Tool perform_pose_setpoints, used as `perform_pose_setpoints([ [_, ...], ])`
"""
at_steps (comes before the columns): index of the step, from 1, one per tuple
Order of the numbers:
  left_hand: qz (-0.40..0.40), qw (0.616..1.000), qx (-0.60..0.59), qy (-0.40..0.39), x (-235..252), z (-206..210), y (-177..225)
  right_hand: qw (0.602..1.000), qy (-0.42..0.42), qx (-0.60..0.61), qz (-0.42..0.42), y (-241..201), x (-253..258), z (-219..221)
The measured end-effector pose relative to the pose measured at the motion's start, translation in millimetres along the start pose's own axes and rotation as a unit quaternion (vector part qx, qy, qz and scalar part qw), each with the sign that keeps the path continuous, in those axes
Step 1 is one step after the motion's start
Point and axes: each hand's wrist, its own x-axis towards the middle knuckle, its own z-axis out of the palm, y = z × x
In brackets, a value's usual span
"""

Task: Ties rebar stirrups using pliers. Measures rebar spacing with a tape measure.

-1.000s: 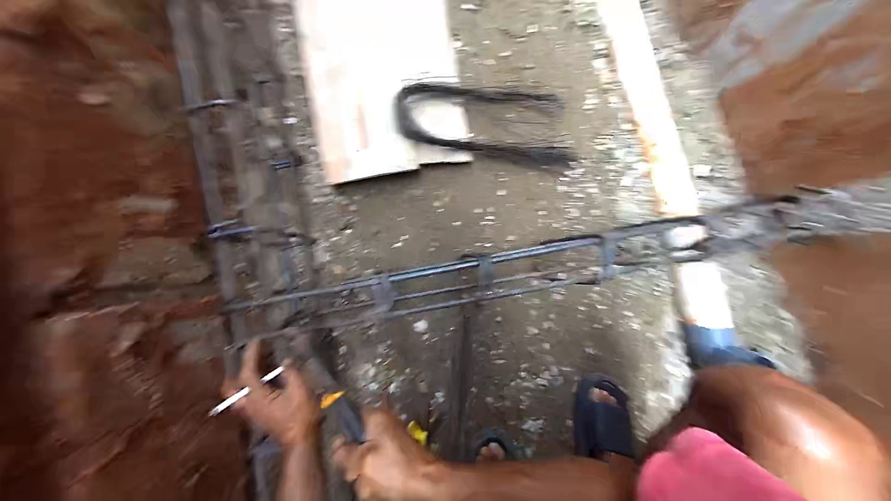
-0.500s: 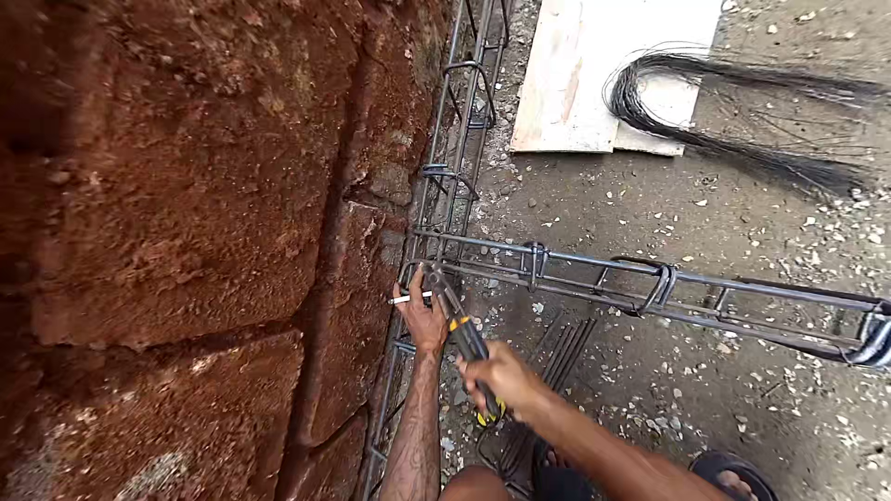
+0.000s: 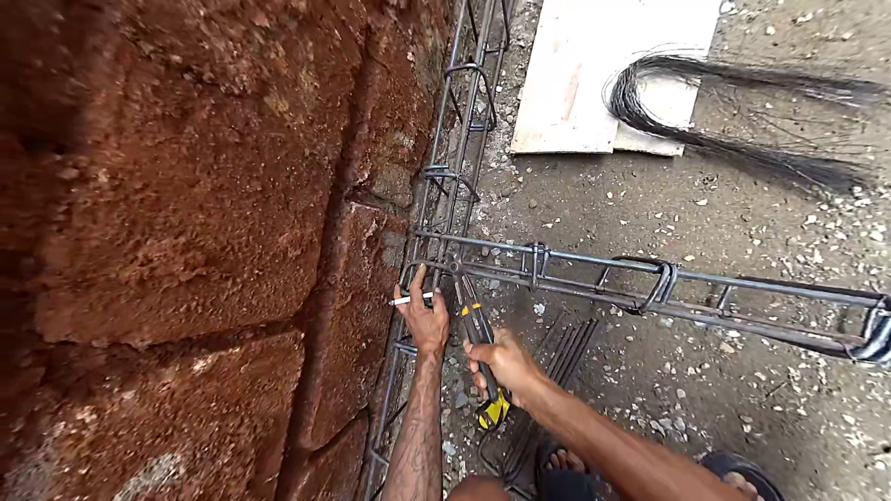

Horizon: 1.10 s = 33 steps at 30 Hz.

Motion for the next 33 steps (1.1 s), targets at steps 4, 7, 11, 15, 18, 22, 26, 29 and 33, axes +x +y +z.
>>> perform_pose_setpoints([
  [4, -0.004, 1.000, -0.001, -0.001, -3, 1, -1, 1.000, 0.023, -0.002, -0.012, -1, 4, -1],
  [7, 0.000, 1.000, 0.002, -0.002, 0, -1, 0, 0.999, -0.001, -0.037, -0.040, 17, -10, -5],
  [11, -0.014, 1.000, -0.006, -0.012, -4, 0, 1, 0.996, -0.026, -0.077, -0.035, 54, -33, -19],
  [15, -0.014, 1.000, -0.010, -0.011, -1, -1, 0, 0.997, -0.023, -0.071, -0.007, 43, -8, -17],
  [18, -0.004, 1.000, -0.010, -0.011, -4, 0, -1, 0.999, 0.023, -0.029, -0.012, 36, 9, -10],
  [22, 0.003, 1.000, -0.004, -0.009, -4, -2, -3, 0.998, 0.010, -0.063, 0.016, 52, -13, -24],
  [26, -0.007, 1.000, -0.006, -0.011, -4, 0, -1, 0.996, -0.019, -0.083, 0.002, 33, -1, -28],
  [29, -0.004, 1.000, -0.006, -0.008, -2, -2, -1, 0.999, 0.027, -0.035, -0.029, 31, 11, -23],
  [33, 0.002, 1.000, -0.001, -0.006, -4, 0, -2, 0.995, -0.010, -0.100, 0.017, 49, -6, -36],
])
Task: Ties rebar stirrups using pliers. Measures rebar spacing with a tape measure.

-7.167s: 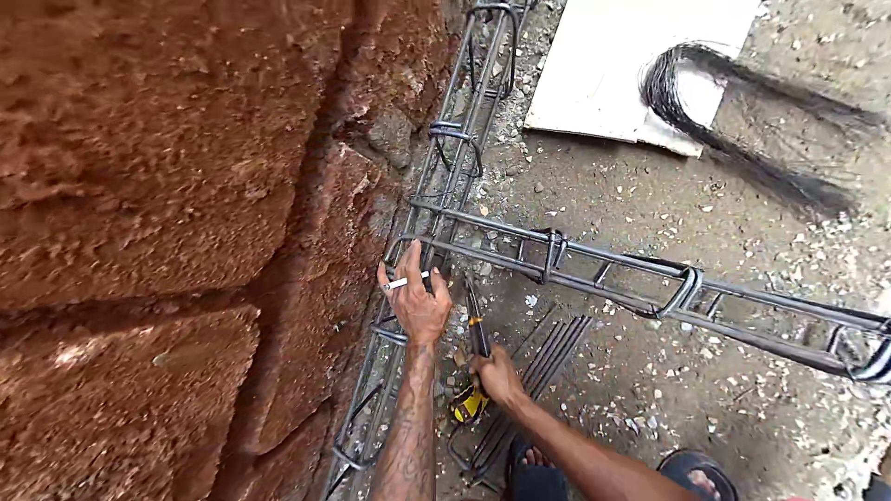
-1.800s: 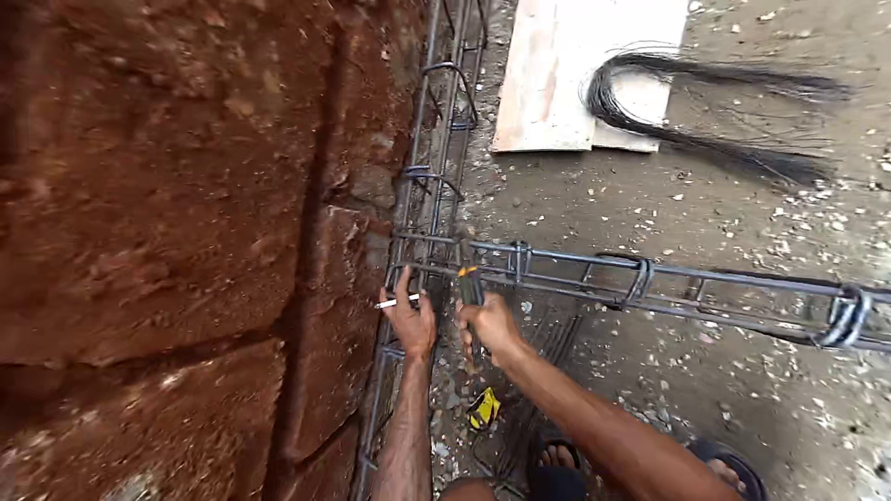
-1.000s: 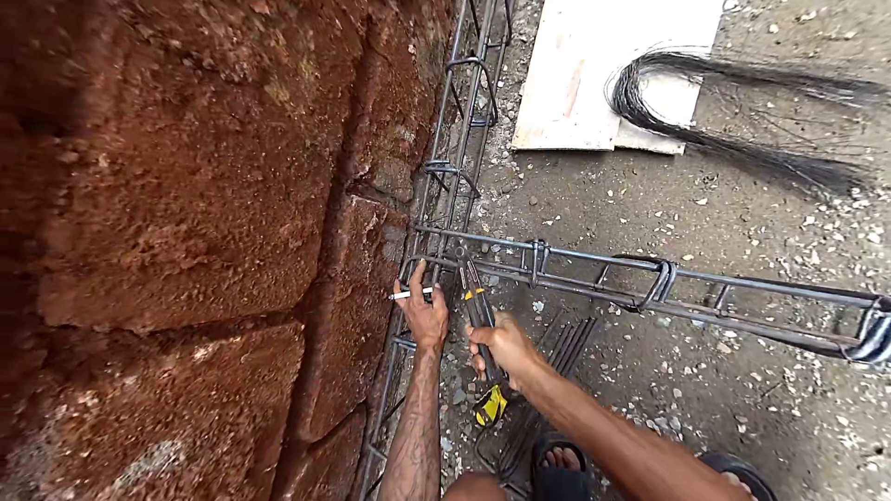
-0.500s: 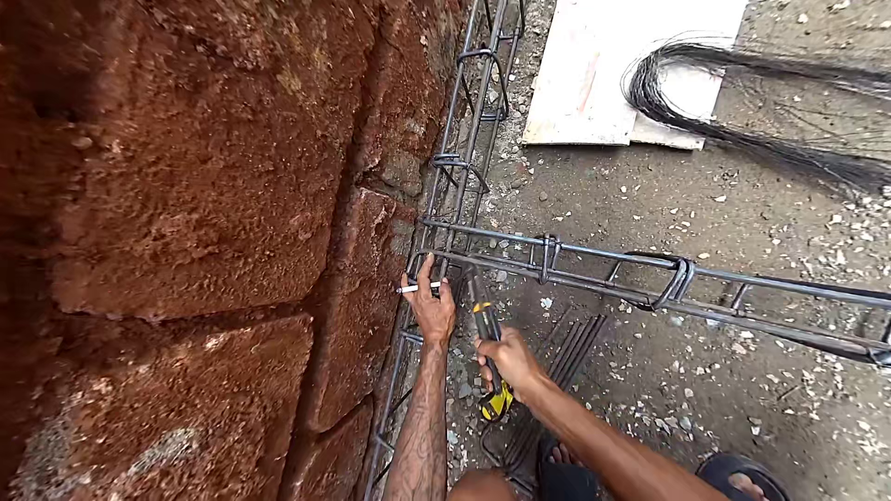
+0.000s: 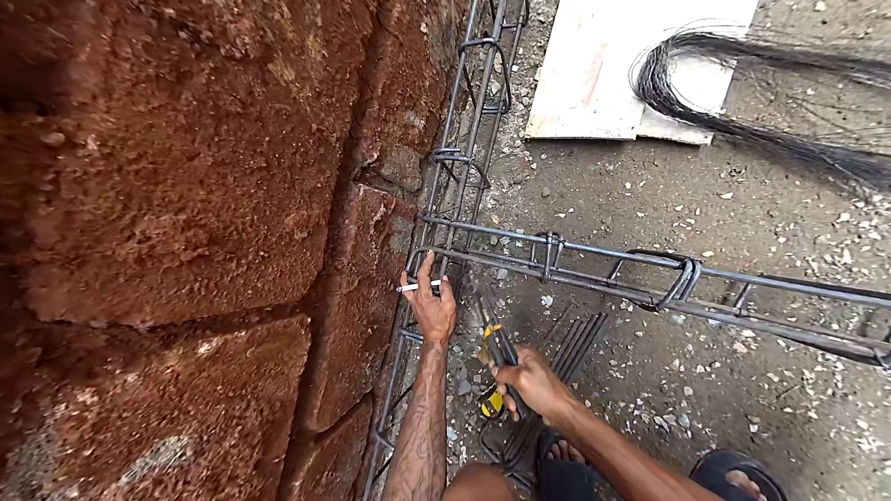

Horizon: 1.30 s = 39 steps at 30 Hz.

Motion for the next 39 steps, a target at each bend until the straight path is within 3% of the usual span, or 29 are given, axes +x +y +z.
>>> perform_pose_setpoints([
  [5, 0.002, 1.000, -0.004, 0.002, 1, -1, 0, 0.998, 0.029, 0.037, -0.036, -25, 16, 2],
  [12, -0.005, 1.000, -0.003, -0.002, 1, 0, 3, 0.996, -0.007, -0.088, -0.007, 17, 16, 0],
  [19, 0.001, 1.000, -0.008, -0.003, 0, 1, 2, 0.999, 0.002, -0.013, -0.049, -22, 45, 14],
  [24, 0.007, 1.000, -0.001, 0.000, 1, -1, 1, 0.999, -0.006, 0.010, -0.050, -7, 36, 16],
  [39, -0.005, 1.000, -0.001, 0.003, 1, 0, 2, 0.992, -0.035, 0.095, -0.069, -18, 43, 15],
])
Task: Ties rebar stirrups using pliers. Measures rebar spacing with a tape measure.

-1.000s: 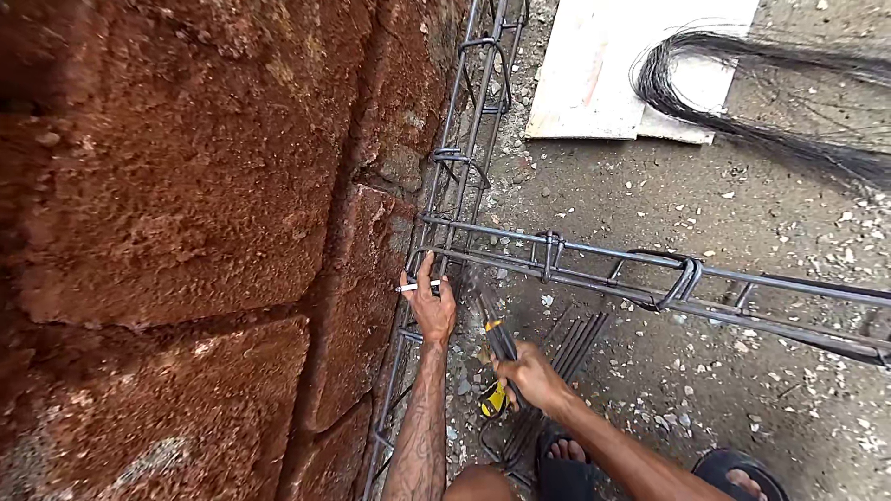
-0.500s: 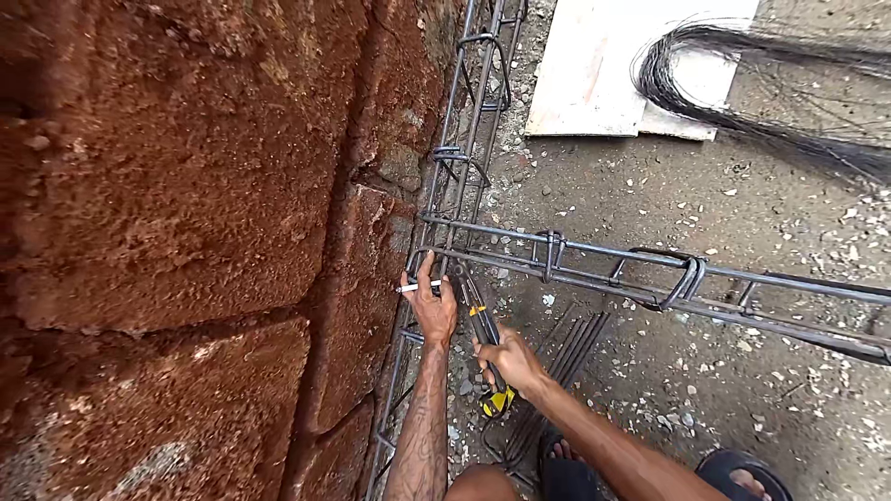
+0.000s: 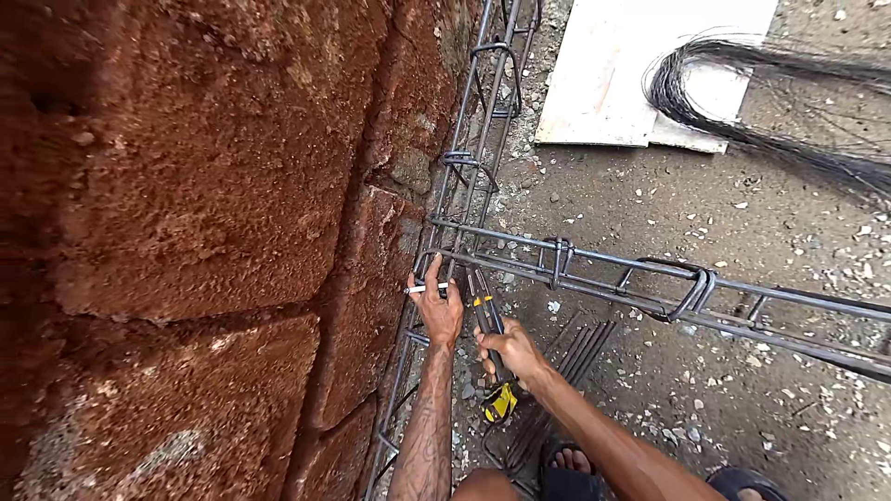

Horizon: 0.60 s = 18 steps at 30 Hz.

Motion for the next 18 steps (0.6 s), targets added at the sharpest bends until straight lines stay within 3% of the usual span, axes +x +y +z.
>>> perform_pose_setpoints([
  [7, -0.017, 1.000, 0.001, -0.015, 1, -3, 3, 0.998, 0.006, -0.048, 0.040, 30, -30, -6],
  [11, -0.007, 1.000, -0.008, -0.012, 0, -2, 2, 0.997, -0.005, -0.077, 0.020, 46, -52, -10],
  [13, -0.013, 1.000, -0.006, -0.019, 0, -3, 3, 0.993, -0.012, -0.119, 0.001, 37, -53, -15],
  [18, -0.013, 1.000, 0.003, -0.019, 0, -2, 1, 0.988, 0.079, -0.120, -0.062, -6, -43, -18],
])
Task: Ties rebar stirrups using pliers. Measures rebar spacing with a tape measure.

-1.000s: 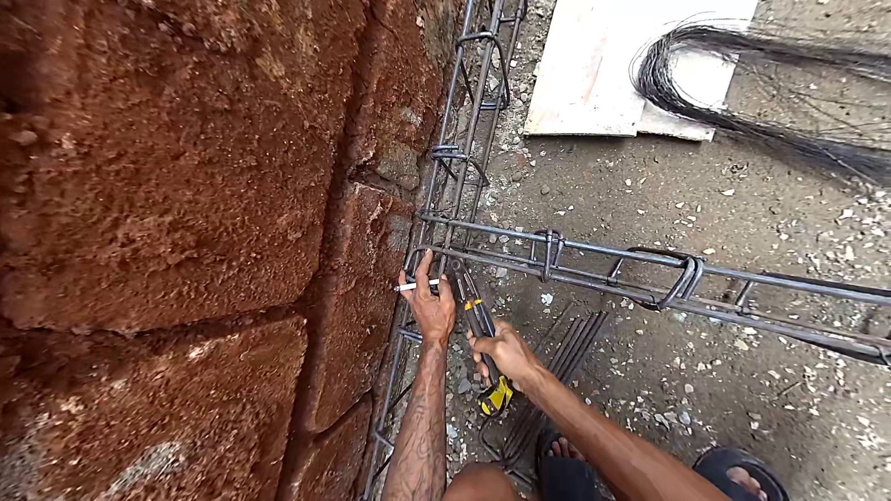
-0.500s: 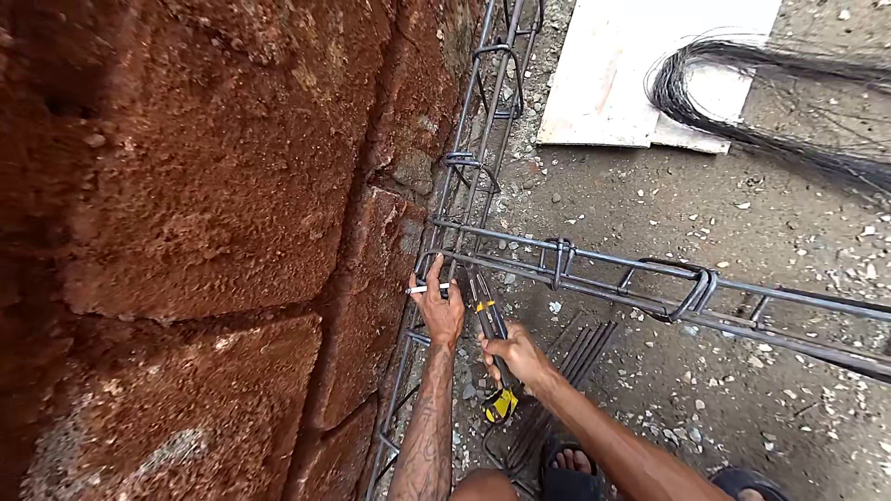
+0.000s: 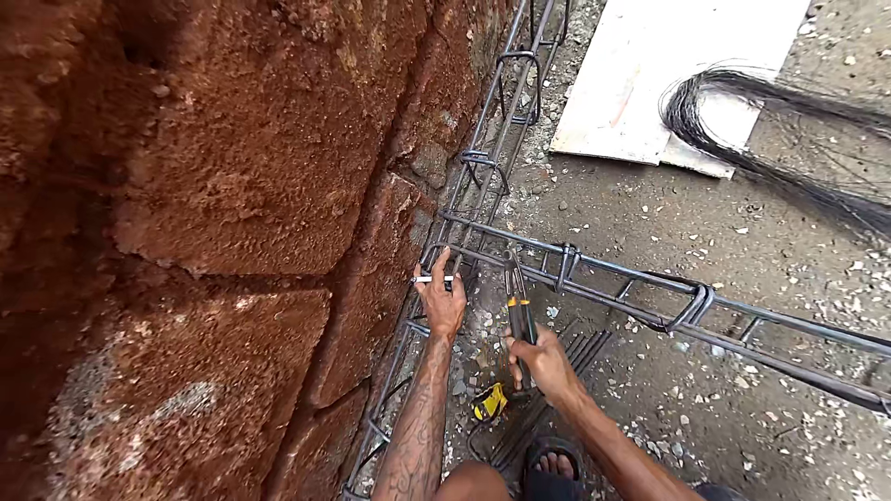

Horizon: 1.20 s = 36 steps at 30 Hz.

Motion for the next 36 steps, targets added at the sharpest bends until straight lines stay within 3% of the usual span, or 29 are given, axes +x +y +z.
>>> perform_pose_setpoints([
  [4, 0.016, 1.000, 0.007, 0.013, 0, 2, 2, 0.987, -0.067, -0.146, 0.023, 8, -5, -25],
  [9, 0.020, 0.999, 0.019, 0.023, 2, 2, 3, 0.987, -0.024, -0.161, 0.003, 11, 0, -23],
  [14, 0.016, 1.000, 0.023, 0.013, -1, 4, 3, 0.947, -0.034, -0.319, 0.015, 7, 8, -50],
  [22, 0.003, 1.000, 0.014, 0.001, 0, 1, 5, 0.949, 0.010, -0.316, -0.013, 0, 5, -60],
  [25, 0.002, 1.000, 0.004, -0.005, -3, 2, 2, 0.913, -0.011, -0.407, -0.024, 5, -4, -77],
  [30, 0.079, 0.994, 0.038, 0.061, -13, 12, -5, 0.813, -0.028, -0.581, 0.031, 41, -22, -104],
  [36, 0.036, 0.989, 0.008, 0.141, -62, 3, 15, 0.747, -0.011, -0.663, 0.040, 83, -55, -149],
])
